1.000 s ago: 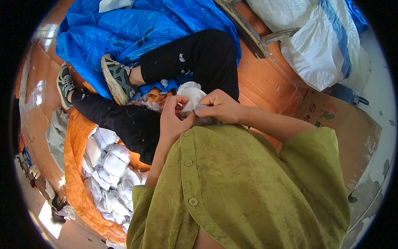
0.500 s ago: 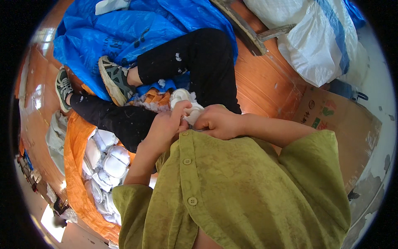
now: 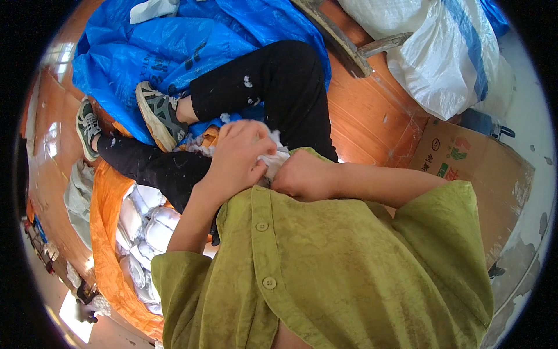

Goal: The person sits on the floor and repeatedly picks up white items from a large orange sack. They unwrap each item by hand, remove the white material, and place the unwrapped items onto a blue tarp nearby.

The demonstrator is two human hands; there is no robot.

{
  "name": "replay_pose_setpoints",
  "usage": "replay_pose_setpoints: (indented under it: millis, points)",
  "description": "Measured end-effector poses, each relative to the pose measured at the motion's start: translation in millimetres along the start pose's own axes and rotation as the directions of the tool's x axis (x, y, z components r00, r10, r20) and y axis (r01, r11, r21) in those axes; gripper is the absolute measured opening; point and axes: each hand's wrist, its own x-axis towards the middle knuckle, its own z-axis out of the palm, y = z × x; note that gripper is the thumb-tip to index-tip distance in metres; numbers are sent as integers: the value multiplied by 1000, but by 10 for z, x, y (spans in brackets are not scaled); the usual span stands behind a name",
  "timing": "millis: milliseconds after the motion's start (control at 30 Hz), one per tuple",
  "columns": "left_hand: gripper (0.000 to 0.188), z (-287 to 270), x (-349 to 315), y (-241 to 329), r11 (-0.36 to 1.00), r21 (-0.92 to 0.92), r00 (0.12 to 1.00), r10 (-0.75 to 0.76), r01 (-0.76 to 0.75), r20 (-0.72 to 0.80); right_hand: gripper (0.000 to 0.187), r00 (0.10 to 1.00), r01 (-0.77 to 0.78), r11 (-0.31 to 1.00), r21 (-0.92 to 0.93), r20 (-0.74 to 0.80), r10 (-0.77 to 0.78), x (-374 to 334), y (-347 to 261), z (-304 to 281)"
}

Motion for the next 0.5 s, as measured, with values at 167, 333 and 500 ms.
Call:
replay_pose_setpoints:
  millis: [167,333,500]
  points:
    - [32,212,-136,-289,746,-549,925,-277,377,258,13,972,-26,996,89,-232,47,45,127,-174]
    - [34,481,-232,-299,416,-742,846,-341,526,409,27,747,-369,627,686,-183,640,-50,273,-142]
    - [44,582,-240,-215,355,-762,826,-396,541,401,19,556,-157,339,928,-201,807,206,508,-21]
